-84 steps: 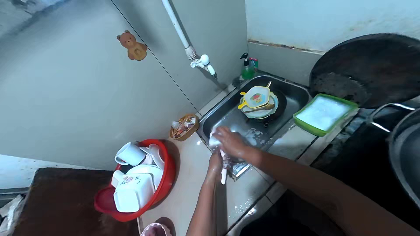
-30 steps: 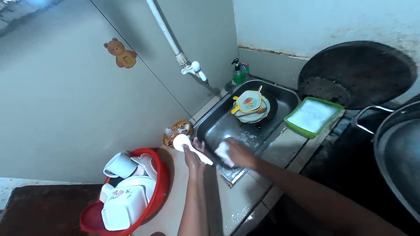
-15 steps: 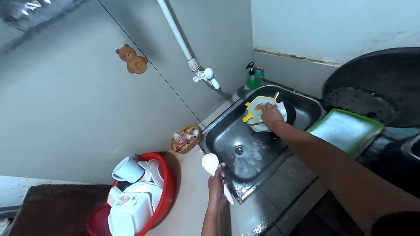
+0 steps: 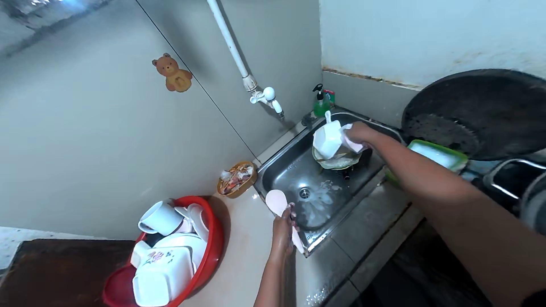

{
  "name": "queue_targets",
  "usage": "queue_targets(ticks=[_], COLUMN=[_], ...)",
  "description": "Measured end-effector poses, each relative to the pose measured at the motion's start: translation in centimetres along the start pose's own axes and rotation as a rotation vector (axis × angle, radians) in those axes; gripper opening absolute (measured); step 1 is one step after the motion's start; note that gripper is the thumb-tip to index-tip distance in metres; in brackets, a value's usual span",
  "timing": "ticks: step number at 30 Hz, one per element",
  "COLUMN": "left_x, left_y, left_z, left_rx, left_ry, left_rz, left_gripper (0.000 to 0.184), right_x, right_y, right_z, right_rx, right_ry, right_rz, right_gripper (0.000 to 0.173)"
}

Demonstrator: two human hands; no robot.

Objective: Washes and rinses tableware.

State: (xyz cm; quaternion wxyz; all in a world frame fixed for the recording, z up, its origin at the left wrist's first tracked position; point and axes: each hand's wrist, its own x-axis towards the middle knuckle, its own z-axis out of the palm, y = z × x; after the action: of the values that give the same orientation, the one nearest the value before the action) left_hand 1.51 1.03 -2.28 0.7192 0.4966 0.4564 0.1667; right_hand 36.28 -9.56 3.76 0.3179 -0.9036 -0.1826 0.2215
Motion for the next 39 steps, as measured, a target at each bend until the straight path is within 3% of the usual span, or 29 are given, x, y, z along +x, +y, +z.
queue_targets(ticks=[3,7,10,13,16,18,20,23,25,28,31,33,36,39], left_x=[0.0,1.5,4.4,4.7,3.6,2.9,1.9,-0.4,-2.5,-4.7,-5.4,-5.5,-5.4,-4.8], left_y=[1.6,4.6,5.3,5.1,3.7,2.1,0.7,-1.5,-3.3,-5.8,-7.8,-8.4,-8.9,-9.1], left_z=[1.2,1.3,-1.1,-3.5,-4.3,-4.5,-5.0,-7.1,-9.2,-11.2,-12.0,-11.9,-11.9,-11.5], left_rx=[-0.001,-0.029,0.033,0.268,0.426,0.397,0.337,0.252,0.201,0.092,0.067,0.081,0.119,0.143], left_ry=[-0.074,-0.136,-0.160,-0.280,-0.418,-0.439,-0.423,-0.386,-0.384,-0.335,-0.306,-0.284,-0.248,-0.221], left_rz=[0.024,0.070,0.002,-0.134,-0.225,-0.211,-0.171,-0.090,-0.051,-0.032,-0.043,-0.044,-0.060,-0.067], left_gripper=[0.033,0.053,0.069,0.059,0.041,0.028,0.022,0.022,0.023,0.022,0.023,0.022,0.025,0.036], right_x=[-3.9,-11.9,-16.1,-18.1,-18.7,-18.6,-18.3,-16.0,-13.9,-11.0,-8.7,-8.3,-10.6,-15.1], right_y=[-0.1,-0.6,1.1,3.6,5.4,5.7,5.3,5.0,6.2,9.2,10.9,9.5,5.1,-0.3], right_z=[2.1,7.2,9.9,11.5,12.4,12.3,11.0,6.5,2.6,-0.7,-0.8,-0.9,-0.8,3.9], right_rx=[0.049,-0.399,-0.533,-0.591,-0.615,-0.565,-0.437,-0.235,-0.166,-0.277,-0.444,-0.532,-0.421,-0.300], right_ry=[0.059,0.160,0.069,0.127,0.187,0.101,0.058,0.419,0.556,0.381,0.156,0.153,0.260,0.037], right_rz=[-0.161,-0.685,-1.039,-1.298,-1.385,-1.270,-0.939,-0.350,-0.045,0.284,0.361,0.333,0.183,-0.146], right_gripper=[0.042,0.029,0.022,0.020,0.017,0.018,0.023,0.048,0.060,0.079,0.066,0.053,0.074,0.076])
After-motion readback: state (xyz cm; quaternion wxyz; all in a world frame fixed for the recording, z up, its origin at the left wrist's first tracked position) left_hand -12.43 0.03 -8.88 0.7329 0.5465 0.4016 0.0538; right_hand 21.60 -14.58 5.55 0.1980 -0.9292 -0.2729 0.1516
